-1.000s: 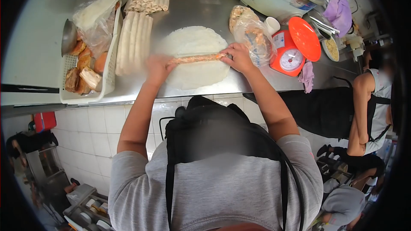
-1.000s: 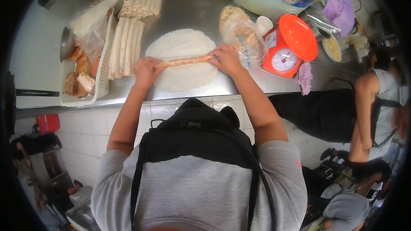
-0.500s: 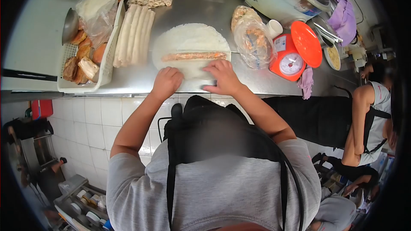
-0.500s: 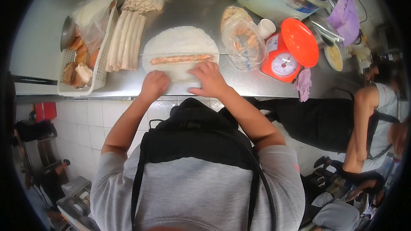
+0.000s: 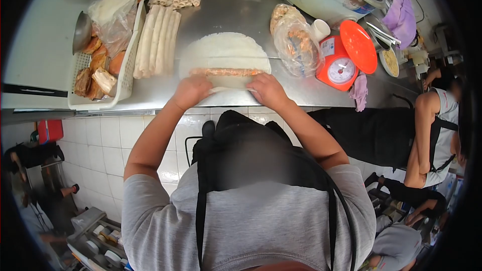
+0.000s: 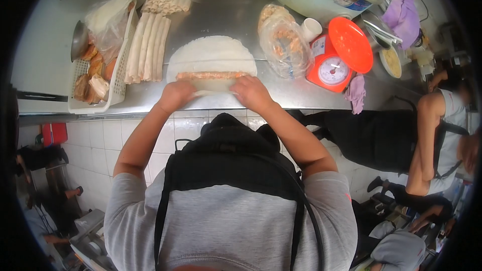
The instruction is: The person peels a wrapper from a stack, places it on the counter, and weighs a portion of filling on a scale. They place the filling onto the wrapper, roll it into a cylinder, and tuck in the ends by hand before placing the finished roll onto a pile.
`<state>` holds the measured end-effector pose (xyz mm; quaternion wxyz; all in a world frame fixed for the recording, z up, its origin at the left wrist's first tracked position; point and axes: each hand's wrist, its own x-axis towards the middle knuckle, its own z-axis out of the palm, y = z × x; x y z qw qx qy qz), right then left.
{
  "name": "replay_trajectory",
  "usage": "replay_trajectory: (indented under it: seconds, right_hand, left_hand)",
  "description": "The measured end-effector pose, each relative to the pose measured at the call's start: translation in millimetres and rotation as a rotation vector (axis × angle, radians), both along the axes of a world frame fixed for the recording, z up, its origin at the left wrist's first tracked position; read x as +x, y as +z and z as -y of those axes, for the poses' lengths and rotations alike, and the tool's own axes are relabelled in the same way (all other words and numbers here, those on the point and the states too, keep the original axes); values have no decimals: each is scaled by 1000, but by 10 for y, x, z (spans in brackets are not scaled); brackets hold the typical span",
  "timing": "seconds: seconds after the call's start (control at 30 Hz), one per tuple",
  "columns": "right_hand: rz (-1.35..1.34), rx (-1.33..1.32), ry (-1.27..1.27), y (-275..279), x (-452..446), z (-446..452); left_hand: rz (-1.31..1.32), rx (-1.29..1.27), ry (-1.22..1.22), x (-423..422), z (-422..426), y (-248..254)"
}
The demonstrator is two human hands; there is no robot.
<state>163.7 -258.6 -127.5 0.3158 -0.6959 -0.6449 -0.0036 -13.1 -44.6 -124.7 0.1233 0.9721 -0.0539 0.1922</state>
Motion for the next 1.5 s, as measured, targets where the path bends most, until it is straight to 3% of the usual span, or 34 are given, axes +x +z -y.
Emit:
replay_trajectory:
  seconds: [0.23,0.33,0.57,0.67,0.77,0.9,1.13,1.3,1.5]
  right_hand:
    - [-65,-52,-22,150,-297,298]
    - [-100,27,-134,139,-247,207]
    - [-386,31,-443,-15,20,-177]
    - [-336,-39,-505,-57,62,-194]
    - [126,40,-568,120,-29,-250]
    - [-9,-4,-217,119,-289,-314]
    - [-164,-127,-178,-56,-209,-346]
    - [-230,-304,-101,126,-147,-393]
    - [-228,-191,-204,34,-429,-556]
  left_hand:
    - [-31,-149,-59,-331,242,178]
    - [80,-246,72,-187,178,262]
    - [-225,-280,347,281,-62,239]
    - [-261,-276,333,363,-135,138]
    - [-298,-288,349,386,-158,113]
    - [-354,-294,374,396,-168,126]
    - [-327,-275,390,397,-195,33]
    - [-507,-300,425,410,-245,124]
    - [-476,-286,423,416,-274,52]
